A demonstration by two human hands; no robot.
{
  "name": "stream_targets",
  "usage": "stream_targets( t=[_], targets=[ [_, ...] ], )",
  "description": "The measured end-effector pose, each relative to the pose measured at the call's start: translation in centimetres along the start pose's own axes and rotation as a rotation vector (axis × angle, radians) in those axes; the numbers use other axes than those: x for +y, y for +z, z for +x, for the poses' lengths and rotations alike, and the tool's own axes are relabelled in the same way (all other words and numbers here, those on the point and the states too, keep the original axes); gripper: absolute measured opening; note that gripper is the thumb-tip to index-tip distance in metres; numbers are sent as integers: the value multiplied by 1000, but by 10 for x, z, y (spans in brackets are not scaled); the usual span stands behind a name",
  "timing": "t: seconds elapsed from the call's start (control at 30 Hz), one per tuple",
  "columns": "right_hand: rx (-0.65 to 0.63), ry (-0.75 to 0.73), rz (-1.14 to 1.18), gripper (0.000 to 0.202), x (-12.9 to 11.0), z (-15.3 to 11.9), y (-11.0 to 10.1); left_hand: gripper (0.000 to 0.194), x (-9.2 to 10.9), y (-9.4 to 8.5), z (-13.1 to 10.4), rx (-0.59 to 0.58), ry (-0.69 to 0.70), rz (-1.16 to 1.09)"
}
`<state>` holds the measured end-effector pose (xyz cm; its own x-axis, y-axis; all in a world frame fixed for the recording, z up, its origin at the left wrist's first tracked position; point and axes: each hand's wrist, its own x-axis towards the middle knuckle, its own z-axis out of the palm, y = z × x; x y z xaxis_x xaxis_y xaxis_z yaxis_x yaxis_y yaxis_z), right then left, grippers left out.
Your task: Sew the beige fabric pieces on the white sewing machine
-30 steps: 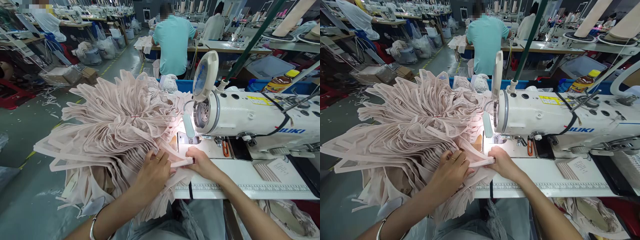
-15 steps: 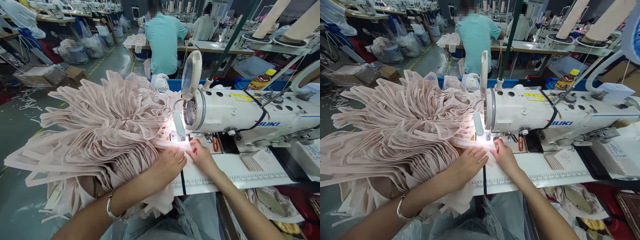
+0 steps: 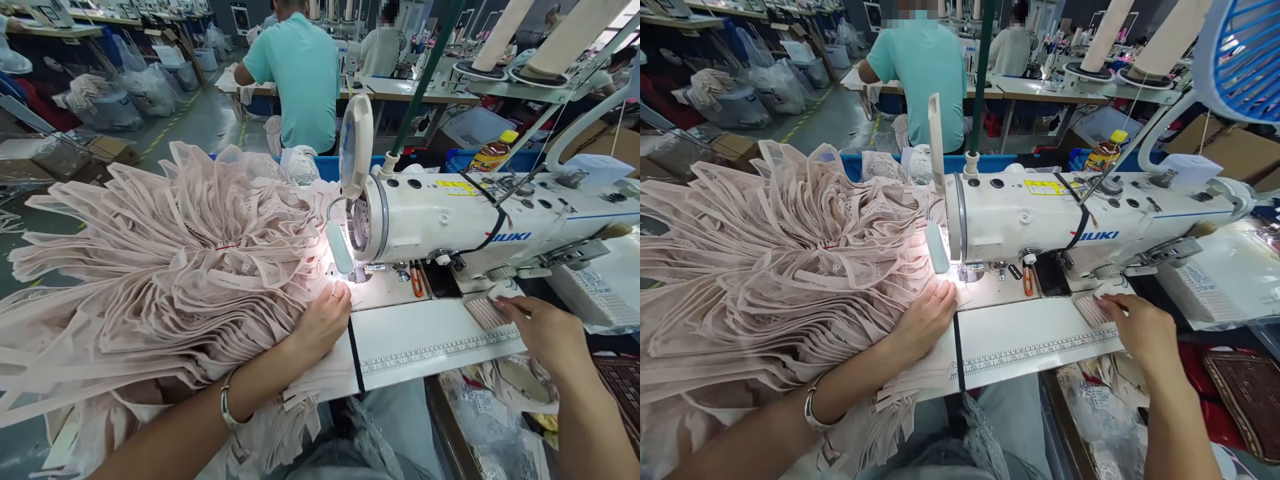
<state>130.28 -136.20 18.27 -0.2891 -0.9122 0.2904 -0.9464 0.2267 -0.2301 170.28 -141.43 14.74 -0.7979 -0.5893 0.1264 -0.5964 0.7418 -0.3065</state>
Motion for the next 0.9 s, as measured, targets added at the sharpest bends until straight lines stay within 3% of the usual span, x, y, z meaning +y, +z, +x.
stream_targets(
  t=[0.07, 0.2, 0.23, 0.37, 0.43, 0.53, 0.63, 0.73, 0.8, 0.9],
  targets=[
    [73, -24, -12, 40, -12, 0, -6, 30, -1, 9, 3, 52, 12, -12],
    [439, -7, -16, 39, -66, -11, -3, 31, 0, 20, 2, 47, -26, -67],
    [410, 15, 94, 38, -82, -15, 3, 33, 1, 20, 2, 44, -31, -79],
    [-182, 68, 759, 38, -133, -27, 44, 40, -1, 16, 2, 21, -10, -107],
    [-362, 37, 903, 33, -146, -28, 63, 38, -3, 14, 3, 14, 12, -134],
    [-339, -80, 838, 33, -153, -27, 80, 39, -5, 14, 4, 5, 13, -194],
    [-186, -336, 487, 27, -159, -26, 83, 44, -3, 14, 7, -34, -10, -197],
    [-171, -583, 142, 24, -169, -21, 82, 44, 1, 16, 9, -59, -15, -178],
    [-242, -629, 82, 23, -175, -15, 81, 43, 3, 16, 8, -49, -28, -173],
    [-370, -527, 199, 23, -177, -4, 83, 41, 3, 13, 7, -19, -34, -166]
  ],
)
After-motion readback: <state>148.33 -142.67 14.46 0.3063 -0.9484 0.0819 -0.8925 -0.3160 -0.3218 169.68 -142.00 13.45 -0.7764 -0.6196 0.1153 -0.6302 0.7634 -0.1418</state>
